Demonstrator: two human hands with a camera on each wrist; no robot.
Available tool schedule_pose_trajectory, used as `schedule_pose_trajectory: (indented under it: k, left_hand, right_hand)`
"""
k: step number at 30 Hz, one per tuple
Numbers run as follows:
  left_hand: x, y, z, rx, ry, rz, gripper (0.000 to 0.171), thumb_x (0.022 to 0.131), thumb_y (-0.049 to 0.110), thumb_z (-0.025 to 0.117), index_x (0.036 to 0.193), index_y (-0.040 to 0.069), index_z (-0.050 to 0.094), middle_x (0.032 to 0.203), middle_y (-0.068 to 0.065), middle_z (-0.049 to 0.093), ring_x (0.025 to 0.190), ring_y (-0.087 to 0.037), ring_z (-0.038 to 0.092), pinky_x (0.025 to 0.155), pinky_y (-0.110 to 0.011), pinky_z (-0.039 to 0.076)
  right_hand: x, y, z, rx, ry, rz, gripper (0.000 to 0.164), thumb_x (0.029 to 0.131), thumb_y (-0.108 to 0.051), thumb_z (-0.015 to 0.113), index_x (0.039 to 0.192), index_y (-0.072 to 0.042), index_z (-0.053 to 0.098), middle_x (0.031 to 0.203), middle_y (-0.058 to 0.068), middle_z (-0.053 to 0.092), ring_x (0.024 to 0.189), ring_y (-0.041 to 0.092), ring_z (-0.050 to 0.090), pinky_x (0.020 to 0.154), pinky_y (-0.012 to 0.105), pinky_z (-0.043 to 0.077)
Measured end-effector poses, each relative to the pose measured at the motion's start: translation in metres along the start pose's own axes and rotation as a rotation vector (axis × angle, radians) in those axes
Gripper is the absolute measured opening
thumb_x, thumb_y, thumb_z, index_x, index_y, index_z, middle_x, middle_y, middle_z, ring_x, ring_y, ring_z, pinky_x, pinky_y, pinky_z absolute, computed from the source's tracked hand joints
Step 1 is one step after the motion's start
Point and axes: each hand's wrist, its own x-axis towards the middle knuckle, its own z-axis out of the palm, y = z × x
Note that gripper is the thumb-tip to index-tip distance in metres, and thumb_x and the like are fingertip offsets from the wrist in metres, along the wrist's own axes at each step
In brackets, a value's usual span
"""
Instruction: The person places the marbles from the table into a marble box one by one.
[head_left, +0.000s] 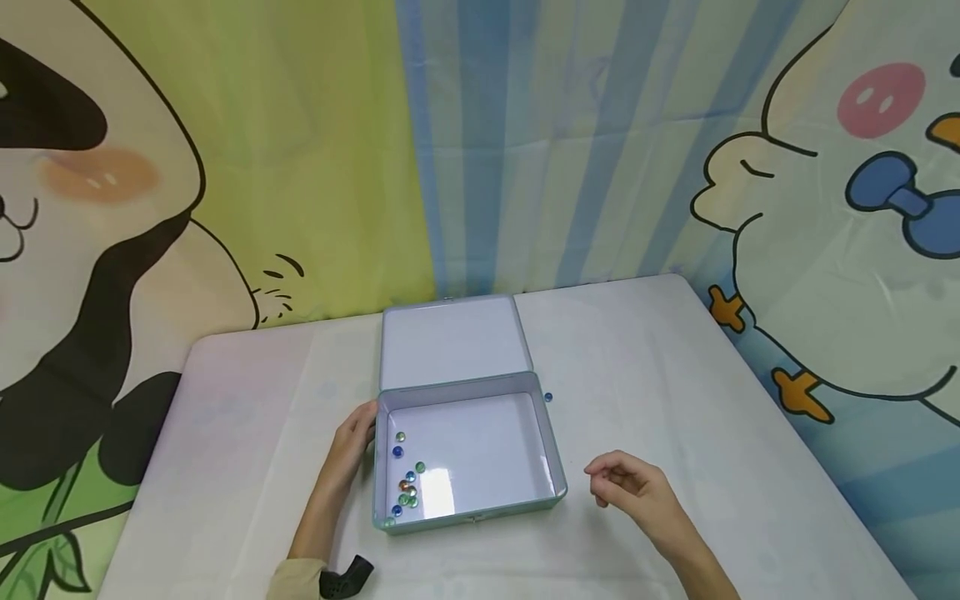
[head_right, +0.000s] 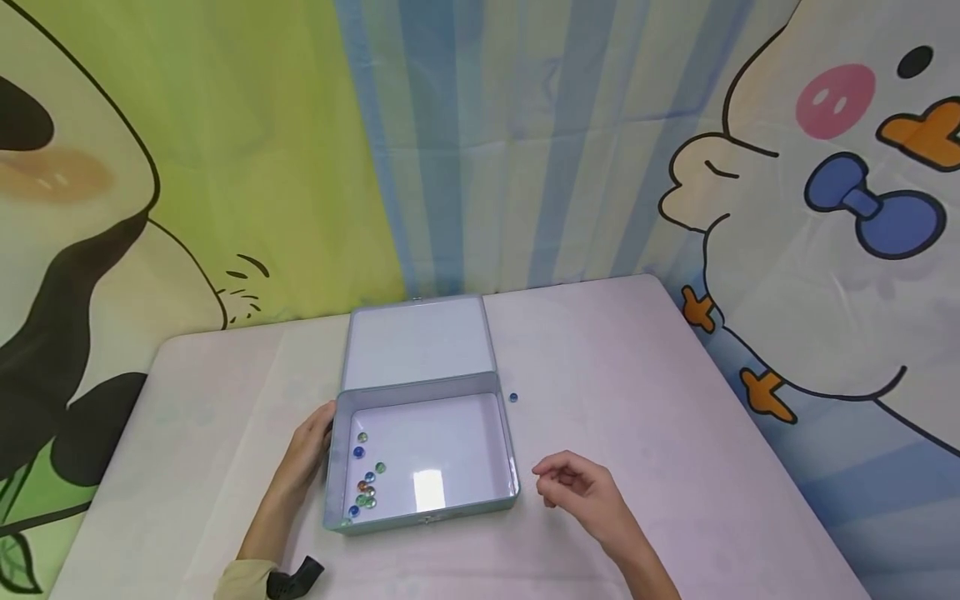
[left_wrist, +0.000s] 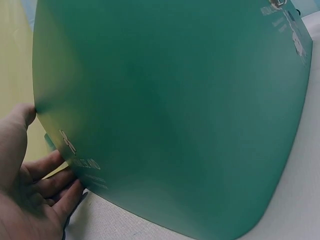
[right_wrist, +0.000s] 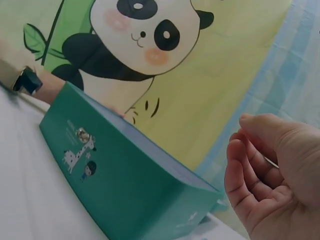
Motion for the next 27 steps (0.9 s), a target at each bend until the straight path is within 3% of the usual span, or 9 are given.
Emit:
schedule_pose_trajectory:
  k: [4,9,13,19,27]
  left_hand:
    - [0.0,0.0,-0.001,0.002,-0.004,-0.005,0.068,0.096,0.061,0.043,0.143,0.012,0.045,0.149,-0.014,0.044,0.137,-0.034,0.044,0.122,-0.054,0.022]
    - [0.001,0.001,-0.002,0.007,0.007,0.0,0.069,0.096,0.061,0.043,0.143,0.01,0.045,0.149,-0.014,0.044,0.137,-0.035,0.045,0.121,-0.052,0.024]
    - [0.002,0.0,-0.001,-0.003,0.014,0.005,0.069,0.096,0.06,0.043,0.142,0.009,0.045,0.149,-0.014,0.044,0.137,-0.034,0.045,0.12,-0.05,0.028]
    - [0.001,-0.001,-0.001,0.0,0.017,0.008,0.067,0.097,0.058,0.043,0.142,0.008,0.045,0.148,-0.016,0.045,0.136,-0.035,0.045,0.12,-0.05,0.028]
    - [0.002,-0.002,-0.001,0.0,0.018,0.011,0.065,0.098,0.057,0.044,0.141,0.009,0.047,0.147,-0.017,0.047,0.134,-0.036,0.047,0.12,-0.052,0.028]
  right_hand:
    - [0.008,0.008,-0.002,-0.071,0.043,0.137,0.018,0.094,-0.008,0.061,0.108,0.003,0.061,0.083,-0.007,0.063,0.071,0.008,0.061,0.066,0.025,0.055]
    - [0.036,0.029,-0.005,-0.156,0.055,0.242,0.032,0.092,-0.02,0.066,0.112,0.004,0.062,0.089,0.004,0.065,0.075,0.007,0.062,0.069,0.022,0.056]
    - [0.07,0.047,-0.009,-0.313,0.073,0.215,0.028,0.09,-0.019,0.069,0.112,-0.002,0.065,0.091,0.01,0.066,0.076,0.007,0.061,0.068,0.019,0.054]
    - [0.123,0.07,-0.011,-0.543,0.095,0.134,0.022,0.087,-0.01,0.071,0.108,-0.005,0.067,0.088,0.008,0.069,0.075,0.01,0.061,0.066,0.018,0.052]
    - [0.145,0.085,-0.008,-0.638,0.091,0.09,0.014,0.086,-0.007,0.07,0.1,-0.004,0.069,0.081,0.006,0.066,0.071,0.01,0.056,0.064,0.019,0.048]
